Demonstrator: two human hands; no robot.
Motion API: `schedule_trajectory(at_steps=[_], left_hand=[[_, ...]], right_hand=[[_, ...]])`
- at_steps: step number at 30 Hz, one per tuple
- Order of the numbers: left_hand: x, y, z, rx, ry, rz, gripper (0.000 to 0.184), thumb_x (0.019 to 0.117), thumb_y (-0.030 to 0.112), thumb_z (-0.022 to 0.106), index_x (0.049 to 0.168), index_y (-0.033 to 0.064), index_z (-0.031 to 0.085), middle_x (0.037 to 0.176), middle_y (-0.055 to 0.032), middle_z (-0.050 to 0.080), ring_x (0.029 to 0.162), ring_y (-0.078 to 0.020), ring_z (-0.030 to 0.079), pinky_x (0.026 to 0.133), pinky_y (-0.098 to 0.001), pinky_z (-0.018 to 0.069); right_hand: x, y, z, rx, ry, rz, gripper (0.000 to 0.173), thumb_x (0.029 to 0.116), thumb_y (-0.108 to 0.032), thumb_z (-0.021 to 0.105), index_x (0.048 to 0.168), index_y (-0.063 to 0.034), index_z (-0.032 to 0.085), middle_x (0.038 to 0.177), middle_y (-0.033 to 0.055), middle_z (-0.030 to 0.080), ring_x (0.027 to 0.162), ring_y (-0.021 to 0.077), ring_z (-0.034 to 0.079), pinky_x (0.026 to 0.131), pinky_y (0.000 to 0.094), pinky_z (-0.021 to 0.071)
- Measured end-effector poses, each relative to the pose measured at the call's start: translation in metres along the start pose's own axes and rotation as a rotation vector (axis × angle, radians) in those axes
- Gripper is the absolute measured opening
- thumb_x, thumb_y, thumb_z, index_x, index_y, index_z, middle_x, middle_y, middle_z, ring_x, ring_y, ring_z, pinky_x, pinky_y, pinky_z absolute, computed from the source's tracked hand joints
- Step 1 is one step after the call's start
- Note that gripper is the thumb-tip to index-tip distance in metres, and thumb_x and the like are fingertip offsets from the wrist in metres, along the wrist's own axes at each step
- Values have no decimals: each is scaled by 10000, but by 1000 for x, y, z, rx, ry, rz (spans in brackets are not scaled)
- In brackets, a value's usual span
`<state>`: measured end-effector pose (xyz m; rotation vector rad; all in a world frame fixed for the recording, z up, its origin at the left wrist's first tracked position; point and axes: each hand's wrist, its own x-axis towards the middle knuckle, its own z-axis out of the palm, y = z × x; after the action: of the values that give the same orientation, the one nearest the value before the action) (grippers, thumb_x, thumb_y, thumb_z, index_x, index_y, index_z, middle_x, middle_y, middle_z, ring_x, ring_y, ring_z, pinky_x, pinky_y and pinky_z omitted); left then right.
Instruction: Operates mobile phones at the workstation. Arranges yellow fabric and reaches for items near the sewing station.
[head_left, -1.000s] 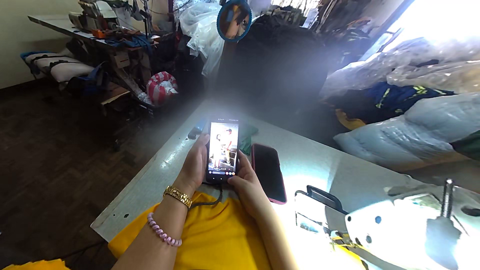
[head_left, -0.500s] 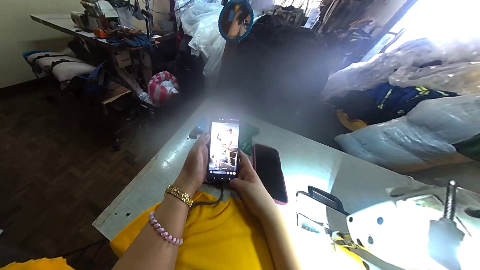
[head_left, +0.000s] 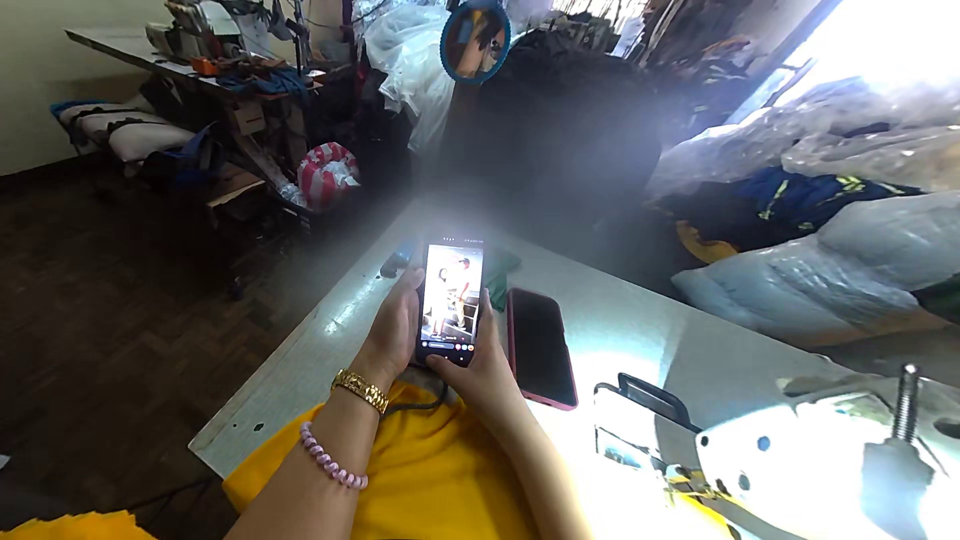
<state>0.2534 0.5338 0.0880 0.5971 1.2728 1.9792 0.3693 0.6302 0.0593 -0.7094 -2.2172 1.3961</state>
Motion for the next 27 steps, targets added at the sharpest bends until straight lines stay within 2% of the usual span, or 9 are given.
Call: schedule_trajectory(at_steps=[2, 7, 14, 27], left_hand=[[0, 0, 0, 2, -2, -4, 586, 1077, 530, 241, 1528, 208, 431, 1450, -28, 573, 1292, -182, 570, 1048, -448, 488], [0, 2, 0, -6, 2, -7, 584, 1081, 525, 231, 1532, 208, 424, 1436, -27, 583, 1276, -176, 581, 1037, -440, 497], [0, 0, 0, -10, 35, -26, 577, 1072, 532, 278, 1520, 206, 440, 1453, -36, 569, 1299, -188, 566, 1054, -456, 486], [0, 2, 0, -18, 18, -19, 571, 1073, 534, 276, 1506, 208, 456, 1441, -24, 578, 1293, -177, 569, 1053, -442, 487]], right_hand=[[0, -2, 0, -22, -1, 9, 1231, 745, -174, 854, 1653, -197, 24, 1590, 162, 363, 1324, 213, 538, 1052, 413, 497], [0, 1, -3, 46, -39, 4, 1223, 756, -218, 862, 1651, -225, 28, 1577, 131, 391, 1288, 167, 571, 1033, 379, 524], [-2, -1, -4, 53, -39, 22, 1208, 754, -217, 852, 1650, -266, 42, 1566, 133, 406, 1311, 186, 554, 1041, 413, 514], [-1, 0, -4, 54, -29, 0, 1212, 746, -225, 847, 1652, -238, 42, 1606, 123, 350, 1347, 170, 518, 1059, 394, 495]])
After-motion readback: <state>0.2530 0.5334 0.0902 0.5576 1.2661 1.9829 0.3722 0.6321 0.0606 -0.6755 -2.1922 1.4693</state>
